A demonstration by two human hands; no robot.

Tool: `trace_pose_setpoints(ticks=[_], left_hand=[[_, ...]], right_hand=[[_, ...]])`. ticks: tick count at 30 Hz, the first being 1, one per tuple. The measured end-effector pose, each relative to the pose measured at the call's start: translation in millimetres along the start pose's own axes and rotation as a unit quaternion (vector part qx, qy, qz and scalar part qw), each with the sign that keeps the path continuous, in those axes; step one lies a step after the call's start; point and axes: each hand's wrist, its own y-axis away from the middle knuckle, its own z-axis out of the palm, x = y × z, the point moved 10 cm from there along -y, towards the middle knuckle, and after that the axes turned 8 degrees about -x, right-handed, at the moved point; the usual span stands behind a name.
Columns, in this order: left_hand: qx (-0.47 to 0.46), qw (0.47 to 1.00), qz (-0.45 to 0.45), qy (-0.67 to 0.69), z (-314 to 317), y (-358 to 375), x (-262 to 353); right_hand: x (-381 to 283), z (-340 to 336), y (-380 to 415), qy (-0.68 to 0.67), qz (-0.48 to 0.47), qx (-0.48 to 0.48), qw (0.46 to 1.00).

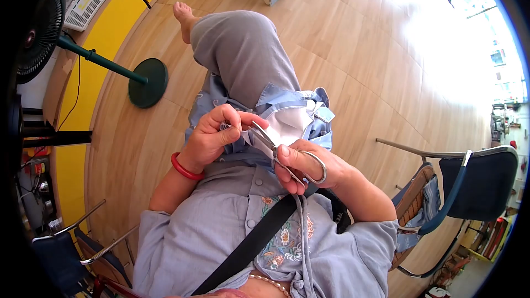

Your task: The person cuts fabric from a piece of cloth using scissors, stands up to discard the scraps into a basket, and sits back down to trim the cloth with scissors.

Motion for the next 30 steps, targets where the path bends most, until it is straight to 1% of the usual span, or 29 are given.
trace_pose_setpoints(ticks=[2,4,10,14,16,27,30], left_hand=[[0.004,1.000,-0.004,-0.018,-0.8,0.2,-0.3],[0.006,1.000,-0.009,-0.022,-1.7,0.2,-1.0],[0.006,0.999,-0.017,-0.027,-2.1,0.1,-2.2],[0.002,0.999,-0.023,-0.038,-2.7,0.9,-2.5],[-0.004,0.999,-0.016,-0.034,-0.9,-0.1,-1.5],[-0.023,0.999,-0.011,-0.039,4.9,-2.0,1.7],[-0.013,0.997,-0.013,-0.070,6.5,-2.2,2.4]], right_hand=[[-0.5,-1.5,0.6,-0.005,0.007,0.001,1.000],[3.1,-0.4,2.6,0.015,0.035,-0.017,0.999],[6.7,-0.5,4.3,0.037,0.062,-0.013,0.997],[6.7,-0.6,4.4,0.030,0.066,-0.004,0.997],[6.4,-0.7,3.7,0.013,0.054,-0.003,0.998],[9.6,-0.6,4.1,0.018,0.062,0.001,0.998],[9.7,-1.1,3.1,0.029,0.060,0.004,0.998]])
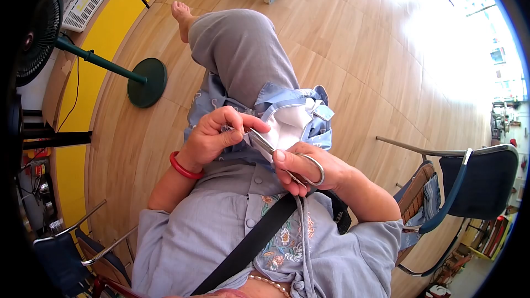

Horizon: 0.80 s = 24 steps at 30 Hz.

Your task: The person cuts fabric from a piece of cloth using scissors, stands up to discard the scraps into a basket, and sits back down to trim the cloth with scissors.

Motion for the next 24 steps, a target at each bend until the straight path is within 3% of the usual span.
trace_pose_setpoints(ticks=[14,18,21,24], left_hand=[[0.036,0.999,0.005,-0.004,-5.4,2.3,-3.9],[0.033,0.999,0.002,0.029,-2.1,3.7,-7.2],[0.012,0.999,-0.031,-0.040,0.9,4.9,-12.9],[0.026,0.999,-0.035,0.016,-0.9,3.8,-9.6]], right_hand=[[-5.3,1.6,-12.1,0.079,-0.089,0.035,0.992],[-1.0,-6.1,-16.1,0.019,-0.121,0.059,0.991],[-9.3,-9.6,-11.1,-0.009,-0.140,0.073,0.987],[-33.9,-13.9,7.0,-0.001,-0.161,0.111,0.981]])
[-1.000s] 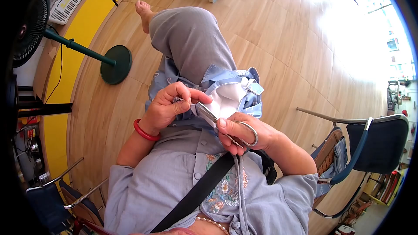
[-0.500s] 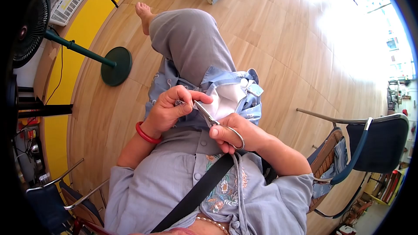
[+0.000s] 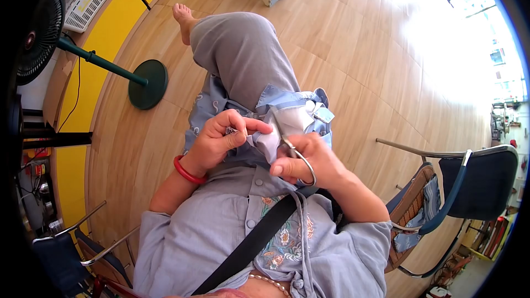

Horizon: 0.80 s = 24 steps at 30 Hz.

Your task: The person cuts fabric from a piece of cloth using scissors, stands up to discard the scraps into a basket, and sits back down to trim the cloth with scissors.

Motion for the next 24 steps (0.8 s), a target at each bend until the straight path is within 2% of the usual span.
trace_pose_setpoints(ticks=[1,3,4,6,7,9,10,11,13,19,20,22,24], left_hand=[[0.001,1.000,0.006,0.004,0.0,-0.7,0.7],[0.001,1.000,0.012,0.008,0.4,-0.7,0.3],[-0.006,1.000,0.011,0.003,2.0,-1.2,-0.4],[-0.013,1.000,0.011,-0.002,4.4,-1.4,-0.1],[-0.016,1.000,0.000,-0.013,4.7,-0.7,-0.2],[-0.017,1.000,-0.010,-0.023,3.0,1.6,-0.9],[-0.019,0.998,-0.006,-0.063,1.4,3.1,0.3],[-0.019,0.994,-0.001,-0.103,0.8,3.8,2.5],[0.003,0.997,0.019,-0.072,1.0,4.6,7.4],[0.054,0.996,0.067,-0.032,-14.0,10.0,12.9],[0.069,0.994,0.074,-0.043,-17.5,11.8,14.7],[0.080,0.992,0.065,-0.079,-21.9,14.9,11.8],[0.092,0.987,0.056,-0.116,-23.5,16.9,11.7]], right_hand=[[-9.9,-13.1,4.4,0.078,-0.056,0.040,0.995],[-45.7,-17.4,6.6,0.102,-0.231,0.084,0.964],[-52.4,-21.1,4.3,0.102,-0.231,0.086,0.964],[-65.0,-25.3,-4.7,0.324,-0.151,0.115,0.927],[-66.4,-29.6,-10.8,0.324,-0.152,0.116,0.927],[-51.0,-28.9,-30.9,0.358,-0.095,0.064,0.927],[-36.2,-30.0,-37.9,0.271,-0.050,0.033,0.961],[-33.5,-32.6,-40.2,0.270,-0.050,0.031,0.961],[-27.8,-32.6,-42.6,0.318,-0.045,0.004,0.947],[-20.7,-40.8,-30.8,0.219,0.014,0.054,0.974],[-20.7,-41.2,-29.8,0.220,0.013,0.054,0.974],[-24.1,-44.0,-27.7,0.114,-0.034,0.065,0.991],[-20.6,-43.1,-27.4,0.087,-0.029,0.065,0.994]])
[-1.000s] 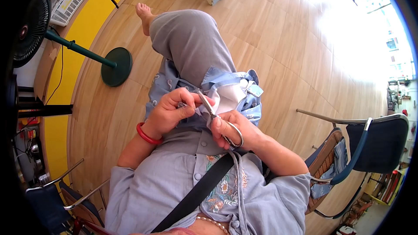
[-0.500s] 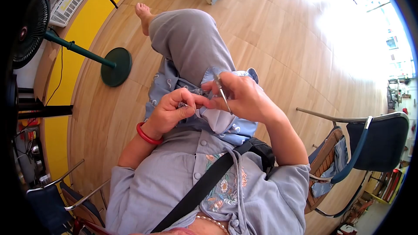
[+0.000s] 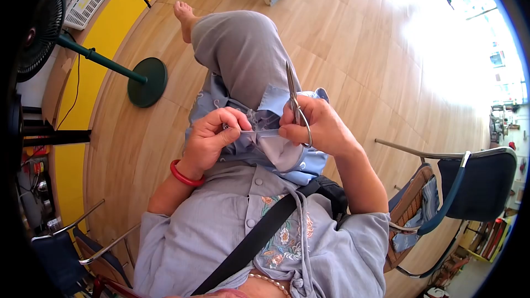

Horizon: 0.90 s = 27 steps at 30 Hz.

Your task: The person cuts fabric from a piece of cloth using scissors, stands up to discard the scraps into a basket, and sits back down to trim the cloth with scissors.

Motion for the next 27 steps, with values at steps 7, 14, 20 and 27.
trace_pose_setpoints(ticks=[7,14,20,27], left_hand=[[-0.008,0.992,-0.093,0.081,9.8,0.8,-9.7],[-0.029,0.990,-0.101,-0.096,16.5,-7.8,5.7],[-0.057,0.974,-0.053,-0.212,23.7,-9.9,9.4],[-0.047,0.979,0.007,-0.196,20.8,-8.9,23.4]], right_hand=[[3.9,15.9,-0.2,-0.035,-0.002,-0.033,0.999],[3.9,24.4,-1.2,-0.047,0.004,-0.050,0.998],[0.5,25.2,1.0,-0.041,0.009,-0.047,0.998],[-0.6,5.5,1.0,0.036,-0.004,-0.001,0.999]])
